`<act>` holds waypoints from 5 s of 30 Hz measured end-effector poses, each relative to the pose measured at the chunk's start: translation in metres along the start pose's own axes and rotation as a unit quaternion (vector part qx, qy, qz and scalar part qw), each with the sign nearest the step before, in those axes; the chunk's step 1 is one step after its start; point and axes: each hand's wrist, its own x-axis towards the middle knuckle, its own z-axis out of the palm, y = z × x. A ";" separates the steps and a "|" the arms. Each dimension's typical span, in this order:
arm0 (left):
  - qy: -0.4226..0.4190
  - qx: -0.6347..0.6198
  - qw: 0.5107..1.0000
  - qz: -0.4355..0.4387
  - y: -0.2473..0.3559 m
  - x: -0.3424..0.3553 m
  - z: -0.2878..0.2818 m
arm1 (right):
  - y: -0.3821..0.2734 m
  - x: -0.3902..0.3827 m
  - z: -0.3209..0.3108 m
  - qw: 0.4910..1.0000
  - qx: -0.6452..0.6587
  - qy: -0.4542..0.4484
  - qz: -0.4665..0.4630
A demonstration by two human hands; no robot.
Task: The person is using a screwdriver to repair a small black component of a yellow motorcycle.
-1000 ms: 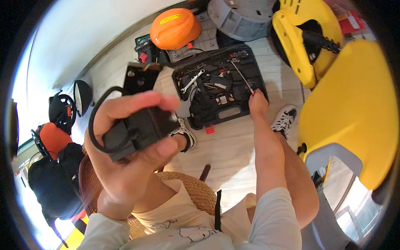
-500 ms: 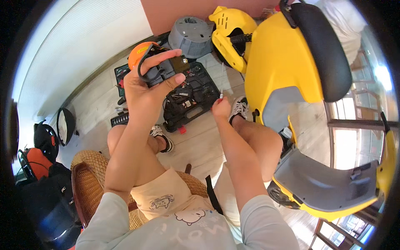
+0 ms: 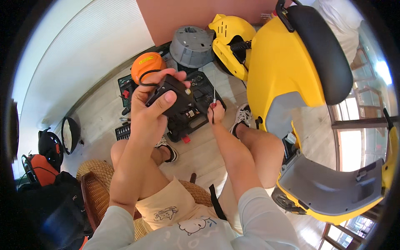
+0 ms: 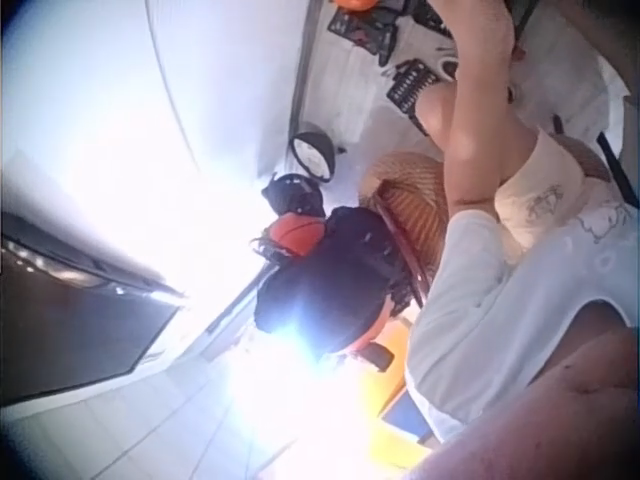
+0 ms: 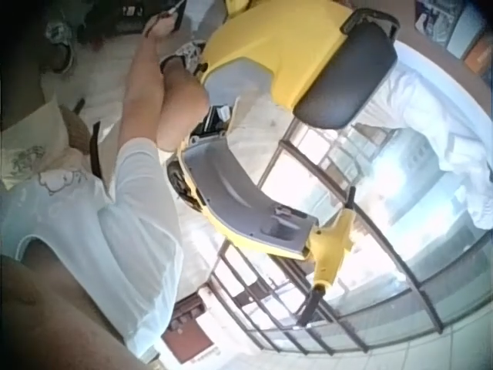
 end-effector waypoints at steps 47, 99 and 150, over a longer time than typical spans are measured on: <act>-0.030 0.250 0.968 0.002 -0.167 -0.157 0.075 | -0.208 -0.195 -0.333 0.789 0.532 0.055 -0.302; 0.028 0.253 0.962 0.101 -0.156 -0.154 0.070 | -0.186 -0.185 -0.316 0.892 0.399 0.033 -0.208; -0.088 0.255 0.894 0.358 -0.066 -0.141 0.066 | -0.215 -0.223 -0.326 0.938 0.211 -0.039 -0.274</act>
